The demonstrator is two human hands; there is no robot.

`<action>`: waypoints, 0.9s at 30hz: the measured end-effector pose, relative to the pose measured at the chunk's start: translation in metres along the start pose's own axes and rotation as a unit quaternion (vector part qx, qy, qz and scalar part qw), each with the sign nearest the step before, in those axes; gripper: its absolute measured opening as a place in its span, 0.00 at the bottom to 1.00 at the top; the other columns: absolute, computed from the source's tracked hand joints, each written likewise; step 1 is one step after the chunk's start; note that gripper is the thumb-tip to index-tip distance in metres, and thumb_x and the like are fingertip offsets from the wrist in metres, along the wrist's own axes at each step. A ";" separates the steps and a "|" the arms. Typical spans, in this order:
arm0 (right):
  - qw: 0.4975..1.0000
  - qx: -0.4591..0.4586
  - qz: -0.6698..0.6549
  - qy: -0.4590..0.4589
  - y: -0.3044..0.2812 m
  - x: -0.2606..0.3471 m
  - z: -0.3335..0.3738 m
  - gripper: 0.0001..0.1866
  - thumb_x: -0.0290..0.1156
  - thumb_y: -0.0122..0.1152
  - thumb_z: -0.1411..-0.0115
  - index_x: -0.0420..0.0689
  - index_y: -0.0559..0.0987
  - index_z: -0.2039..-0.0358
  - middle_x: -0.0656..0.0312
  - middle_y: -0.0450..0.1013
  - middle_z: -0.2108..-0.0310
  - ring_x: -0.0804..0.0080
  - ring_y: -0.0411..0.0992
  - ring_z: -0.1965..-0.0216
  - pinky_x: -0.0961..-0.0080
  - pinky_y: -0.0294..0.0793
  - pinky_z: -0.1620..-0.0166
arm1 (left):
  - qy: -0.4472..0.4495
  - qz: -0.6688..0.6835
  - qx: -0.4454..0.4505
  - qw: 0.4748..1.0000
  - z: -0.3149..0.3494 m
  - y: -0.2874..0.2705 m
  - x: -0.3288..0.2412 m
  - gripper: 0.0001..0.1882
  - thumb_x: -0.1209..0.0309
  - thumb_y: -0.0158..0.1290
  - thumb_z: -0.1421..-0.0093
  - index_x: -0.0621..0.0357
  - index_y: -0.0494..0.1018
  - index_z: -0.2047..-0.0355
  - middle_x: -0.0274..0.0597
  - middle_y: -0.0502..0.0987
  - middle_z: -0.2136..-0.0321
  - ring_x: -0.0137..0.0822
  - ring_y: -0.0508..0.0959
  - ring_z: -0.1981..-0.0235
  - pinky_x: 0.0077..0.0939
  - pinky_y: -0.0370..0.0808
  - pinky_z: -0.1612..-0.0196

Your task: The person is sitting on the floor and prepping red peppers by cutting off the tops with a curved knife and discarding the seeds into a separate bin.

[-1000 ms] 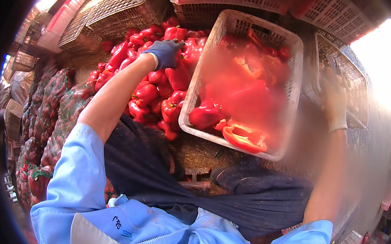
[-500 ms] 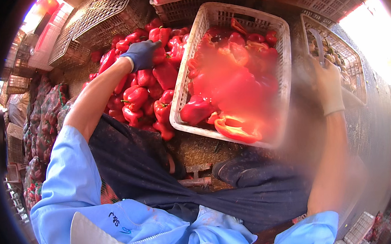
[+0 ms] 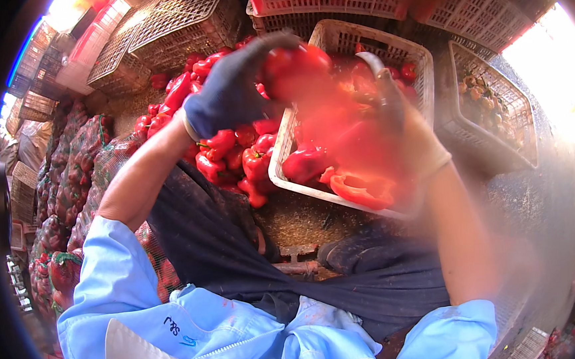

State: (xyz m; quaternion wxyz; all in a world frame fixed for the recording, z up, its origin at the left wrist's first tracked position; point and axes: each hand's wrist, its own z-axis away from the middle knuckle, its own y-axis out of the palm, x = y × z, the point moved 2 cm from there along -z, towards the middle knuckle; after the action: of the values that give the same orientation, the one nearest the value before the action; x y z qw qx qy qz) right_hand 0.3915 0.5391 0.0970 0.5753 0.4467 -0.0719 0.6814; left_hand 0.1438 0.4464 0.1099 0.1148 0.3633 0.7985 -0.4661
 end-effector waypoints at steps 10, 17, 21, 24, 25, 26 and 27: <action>0.981 0.164 0.091 -0.046 0.006 -0.016 0.019 0.23 0.66 0.59 0.31 0.61 0.83 0.60 0.72 0.77 0.76 0.76 0.68 0.83 0.76 0.54 0.84 | 0.159 -0.228 0.020 0.960 -0.005 0.039 -0.051 0.36 0.70 0.63 0.43 0.45 0.70 0.32 0.44 0.75 0.37 0.49 0.77 0.36 0.50 0.80 0.43; 0.888 0.458 0.037 -0.022 -0.060 -0.032 -0.047 0.24 0.45 0.56 0.23 0.44 0.71 0.36 0.58 0.77 0.45 0.66 0.78 0.48 0.61 0.82 0.49 | -0.119 0.150 0.010 0.981 0.020 0.059 -0.037 0.45 0.75 0.66 0.42 0.56 0.60 0.25 0.53 0.79 0.41 0.47 0.85 0.51 0.36 0.83 0.48; 0.943 0.114 0.256 -0.177 -0.024 -0.021 -0.010 0.21 0.49 0.68 0.31 0.49 0.79 0.46 0.68 0.78 0.66 0.78 0.72 0.74 0.76 0.66 0.74 | -0.332 0.431 0.010 0.839 0.022 0.054 -0.033 0.52 0.68 0.73 0.43 0.70 0.55 0.25 0.49 0.83 0.50 0.31 0.83 0.52 0.26 0.82 0.49; 0.966 0.055 0.181 -0.177 0.001 -0.018 0.005 0.26 0.49 0.75 0.36 0.50 0.81 0.44 0.72 0.76 0.73 0.85 0.67 0.84 0.83 0.59 0.82 | -0.316 0.352 -0.015 0.881 0.016 0.056 -0.037 0.50 0.65 0.74 0.44 0.72 0.61 0.28 0.47 0.85 0.54 0.31 0.84 0.55 0.29 0.83 0.52; 0.962 0.054 0.194 -0.184 0.001 -0.016 0.005 0.27 0.47 0.75 0.36 0.49 0.80 0.42 0.73 0.76 0.73 0.86 0.66 0.84 0.84 0.59 0.81 | -0.333 0.372 0.012 0.866 0.014 0.052 -0.037 0.49 0.63 0.75 0.44 0.72 0.63 0.30 0.46 0.85 0.54 0.30 0.84 0.55 0.29 0.83 0.53; 0.958 0.053 0.207 -0.189 -0.001 -0.015 0.005 0.28 0.45 0.75 0.36 0.48 0.80 0.39 0.73 0.76 0.73 0.87 0.66 0.83 0.85 0.59 0.81 | -0.350 0.392 0.038 0.850 0.013 0.048 -0.036 0.48 0.62 0.75 0.44 0.72 0.64 0.31 0.46 0.85 0.54 0.30 0.85 0.56 0.29 0.83 0.54; 0.955 0.054 0.217 -0.195 0.000 -0.014 0.005 0.29 0.43 0.75 0.35 0.47 0.79 0.37 0.74 0.76 0.73 0.88 0.65 0.83 0.85 0.59 0.81 | -0.368 0.407 0.061 0.834 0.015 0.043 -0.033 0.47 0.60 0.75 0.45 0.72 0.66 0.32 0.45 0.85 0.54 0.30 0.85 0.57 0.29 0.84 0.56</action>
State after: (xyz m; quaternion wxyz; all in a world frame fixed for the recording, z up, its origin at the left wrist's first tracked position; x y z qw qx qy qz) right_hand 0.3935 0.5257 0.0902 0.3630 0.5748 -0.2405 0.6928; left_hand 0.1942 0.4309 0.0909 0.5572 0.4632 0.4476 -0.5241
